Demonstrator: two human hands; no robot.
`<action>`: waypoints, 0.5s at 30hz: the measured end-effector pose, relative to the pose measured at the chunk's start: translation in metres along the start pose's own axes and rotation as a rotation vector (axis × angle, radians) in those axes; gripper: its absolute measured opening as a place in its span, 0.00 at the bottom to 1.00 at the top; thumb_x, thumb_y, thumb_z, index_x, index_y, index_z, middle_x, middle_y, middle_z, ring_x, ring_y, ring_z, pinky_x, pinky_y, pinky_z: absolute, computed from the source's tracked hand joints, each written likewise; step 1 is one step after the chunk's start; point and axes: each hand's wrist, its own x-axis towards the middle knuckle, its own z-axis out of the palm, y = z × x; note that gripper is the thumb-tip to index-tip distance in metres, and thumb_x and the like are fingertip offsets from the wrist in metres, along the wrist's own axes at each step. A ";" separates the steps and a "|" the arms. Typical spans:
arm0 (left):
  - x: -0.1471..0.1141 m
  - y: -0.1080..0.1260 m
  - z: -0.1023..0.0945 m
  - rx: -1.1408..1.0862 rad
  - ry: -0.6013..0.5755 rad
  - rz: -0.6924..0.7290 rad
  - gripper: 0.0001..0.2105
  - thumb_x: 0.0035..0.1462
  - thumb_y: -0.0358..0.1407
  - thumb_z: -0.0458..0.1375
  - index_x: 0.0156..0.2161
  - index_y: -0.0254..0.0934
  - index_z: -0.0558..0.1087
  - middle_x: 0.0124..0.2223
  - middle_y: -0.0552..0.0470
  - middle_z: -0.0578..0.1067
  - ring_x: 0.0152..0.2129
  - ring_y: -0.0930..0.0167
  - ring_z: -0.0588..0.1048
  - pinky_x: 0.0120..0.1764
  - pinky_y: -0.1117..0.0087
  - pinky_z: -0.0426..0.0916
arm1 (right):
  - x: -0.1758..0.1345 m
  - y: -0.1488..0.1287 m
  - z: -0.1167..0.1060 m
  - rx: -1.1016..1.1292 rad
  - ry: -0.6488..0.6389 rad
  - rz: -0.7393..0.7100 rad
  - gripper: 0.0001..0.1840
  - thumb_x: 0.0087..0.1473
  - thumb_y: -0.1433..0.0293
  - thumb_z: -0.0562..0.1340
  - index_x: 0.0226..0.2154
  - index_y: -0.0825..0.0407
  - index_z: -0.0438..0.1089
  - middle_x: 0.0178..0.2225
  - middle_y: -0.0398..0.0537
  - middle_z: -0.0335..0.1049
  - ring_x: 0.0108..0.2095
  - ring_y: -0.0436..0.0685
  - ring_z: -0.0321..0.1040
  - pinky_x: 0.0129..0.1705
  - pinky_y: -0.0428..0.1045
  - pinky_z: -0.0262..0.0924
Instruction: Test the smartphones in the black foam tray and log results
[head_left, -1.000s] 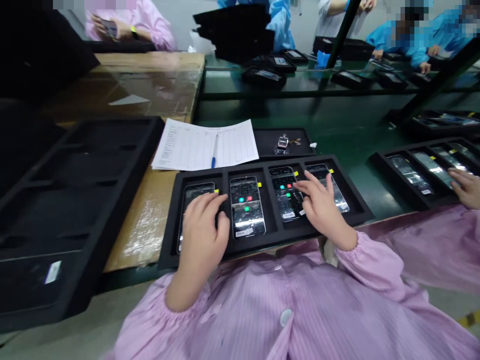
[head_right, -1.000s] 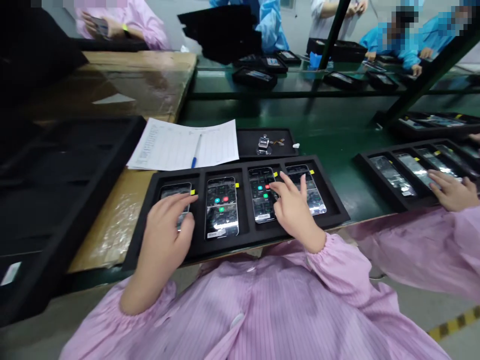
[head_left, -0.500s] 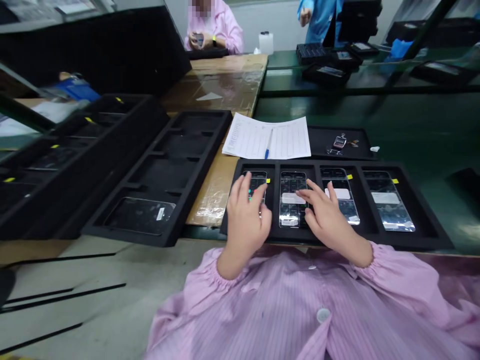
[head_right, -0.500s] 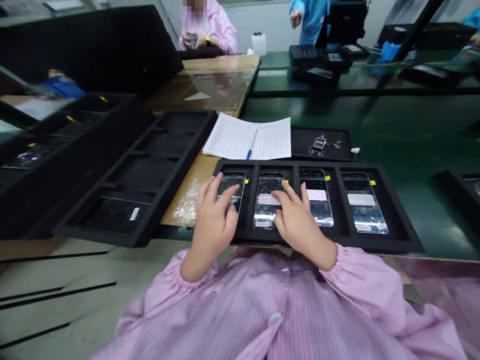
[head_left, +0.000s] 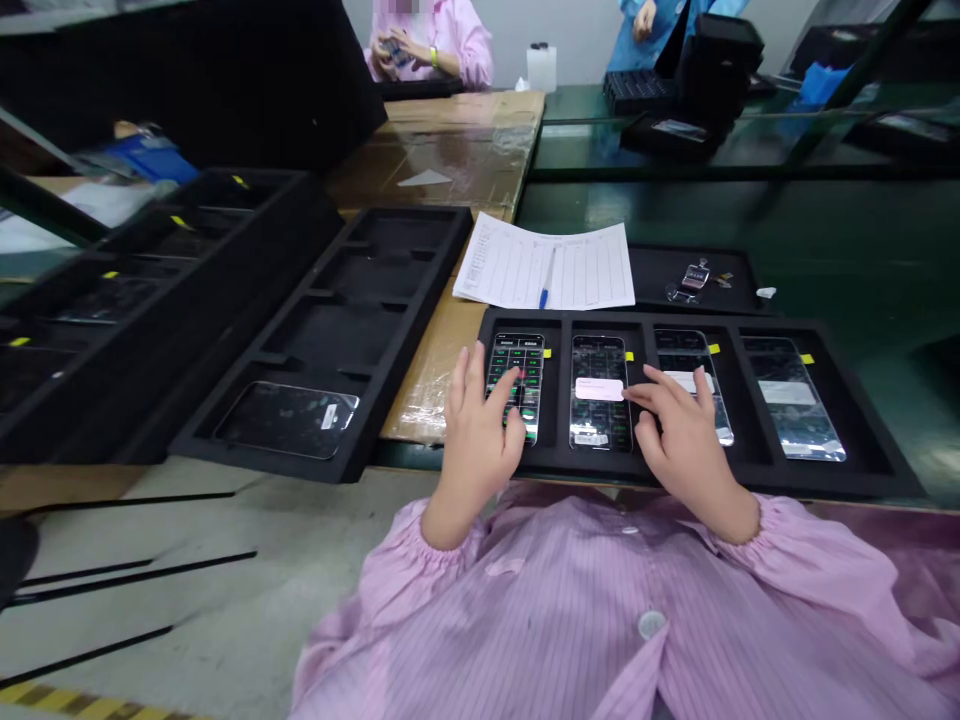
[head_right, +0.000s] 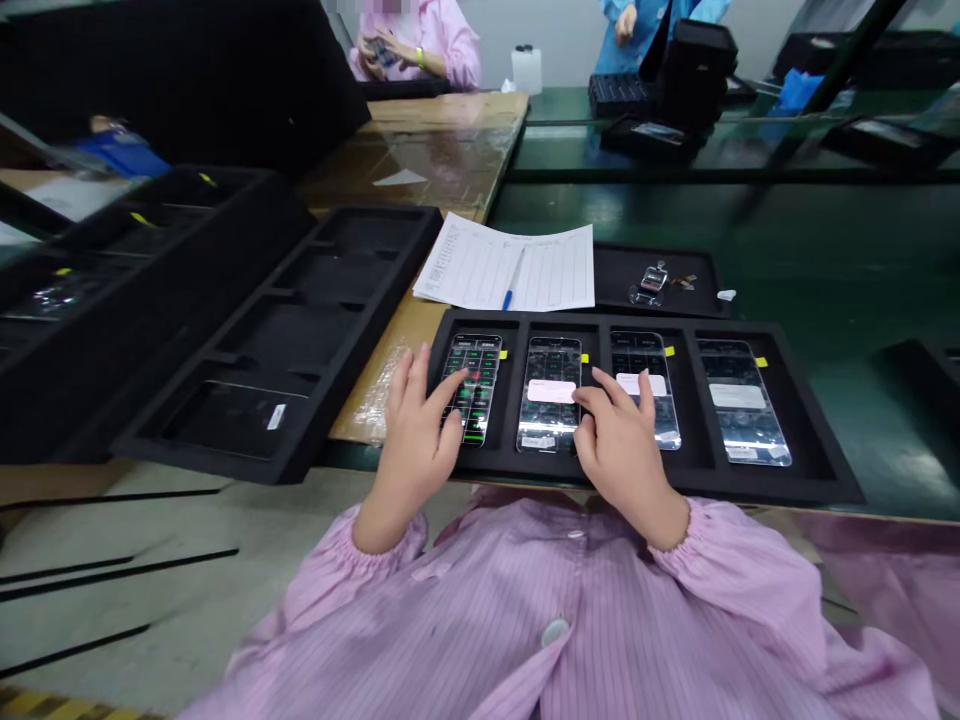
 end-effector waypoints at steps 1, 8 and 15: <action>-0.003 -0.002 0.000 -0.011 0.033 0.010 0.21 0.63 0.30 0.48 0.59 0.34 0.70 0.73 0.36 0.52 0.71 0.51 0.47 0.66 0.40 0.53 | -0.001 0.000 -0.001 -0.001 -0.020 -0.016 0.14 0.59 0.76 0.51 0.45 0.50 0.67 0.42 0.48 0.79 0.62 0.65 0.65 0.71 0.74 0.33; -0.005 -0.006 0.001 -0.012 0.023 0.172 0.19 0.61 0.30 0.50 0.53 0.37 0.75 0.72 0.39 0.56 0.70 0.50 0.52 0.64 0.40 0.56 | -0.002 0.001 -0.003 0.009 -0.037 -0.040 0.15 0.60 0.75 0.51 0.47 0.50 0.67 0.44 0.49 0.80 0.63 0.66 0.64 0.70 0.76 0.31; 0.003 -0.011 -0.001 -0.015 -0.033 0.164 0.20 0.64 0.34 0.48 0.57 0.33 0.73 0.71 0.34 0.57 0.69 0.47 0.53 0.64 0.38 0.56 | -0.021 0.039 -0.033 -0.026 0.241 0.157 0.15 0.59 0.75 0.52 0.45 0.48 0.68 0.44 0.47 0.80 0.60 0.65 0.67 0.69 0.76 0.35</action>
